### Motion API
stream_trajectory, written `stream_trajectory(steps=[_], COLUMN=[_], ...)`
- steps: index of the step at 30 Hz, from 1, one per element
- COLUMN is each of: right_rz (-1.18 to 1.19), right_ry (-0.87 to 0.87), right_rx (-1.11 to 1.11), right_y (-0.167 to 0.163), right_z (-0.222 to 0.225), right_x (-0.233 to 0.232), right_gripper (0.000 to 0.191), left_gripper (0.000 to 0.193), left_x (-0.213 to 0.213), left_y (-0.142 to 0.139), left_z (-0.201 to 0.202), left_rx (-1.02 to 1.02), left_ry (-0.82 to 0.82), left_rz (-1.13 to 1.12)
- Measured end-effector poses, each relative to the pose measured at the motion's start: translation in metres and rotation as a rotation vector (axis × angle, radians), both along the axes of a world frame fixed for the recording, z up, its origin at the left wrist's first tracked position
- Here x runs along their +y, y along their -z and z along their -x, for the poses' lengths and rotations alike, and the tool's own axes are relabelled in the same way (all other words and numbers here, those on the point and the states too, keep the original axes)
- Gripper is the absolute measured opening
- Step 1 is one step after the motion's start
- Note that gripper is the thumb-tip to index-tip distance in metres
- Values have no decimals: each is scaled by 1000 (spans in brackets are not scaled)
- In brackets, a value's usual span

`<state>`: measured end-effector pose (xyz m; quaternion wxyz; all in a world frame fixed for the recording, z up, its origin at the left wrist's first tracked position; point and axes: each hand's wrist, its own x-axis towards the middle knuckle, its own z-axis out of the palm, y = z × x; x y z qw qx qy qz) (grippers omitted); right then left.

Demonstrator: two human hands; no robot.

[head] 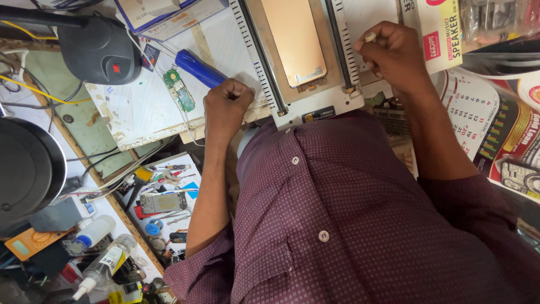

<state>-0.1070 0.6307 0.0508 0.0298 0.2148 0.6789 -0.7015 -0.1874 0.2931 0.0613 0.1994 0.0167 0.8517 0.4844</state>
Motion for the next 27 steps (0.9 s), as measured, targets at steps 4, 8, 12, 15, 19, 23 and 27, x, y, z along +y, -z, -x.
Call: stream_trajectory(steps=[4,8,12,15,19,23,27], right_rz=[-27,-41,-29,-61,-65,-25,-30], right_ry=[-8,-23,-37,-57,-37,-9,23], right_rx=[-12,6,37,30,11,-9,-18], right_y=[-2,-2,-1,0,1,-1,-1], right_z=[4,6,9,9,9,4,-1], right_x=[-2,-3,-4,-3,0,6,13], right_gripper=[7,8,8,7,9,8,8], left_gripper=[15,16,16,15,15,16,15], left_x=[-1,-2,-3,-3,1,8,15], left_y=[0,-1,-3,-4,-8,-12,-15], left_z=[2,3,6,6,8,10,12], left_rx=[4,8,12,14,54,81,98], left_ry=[-6,-17,-21,-26,-30,-17,14], left_rz=[-3,8,-11,-19,-8,7,-19])
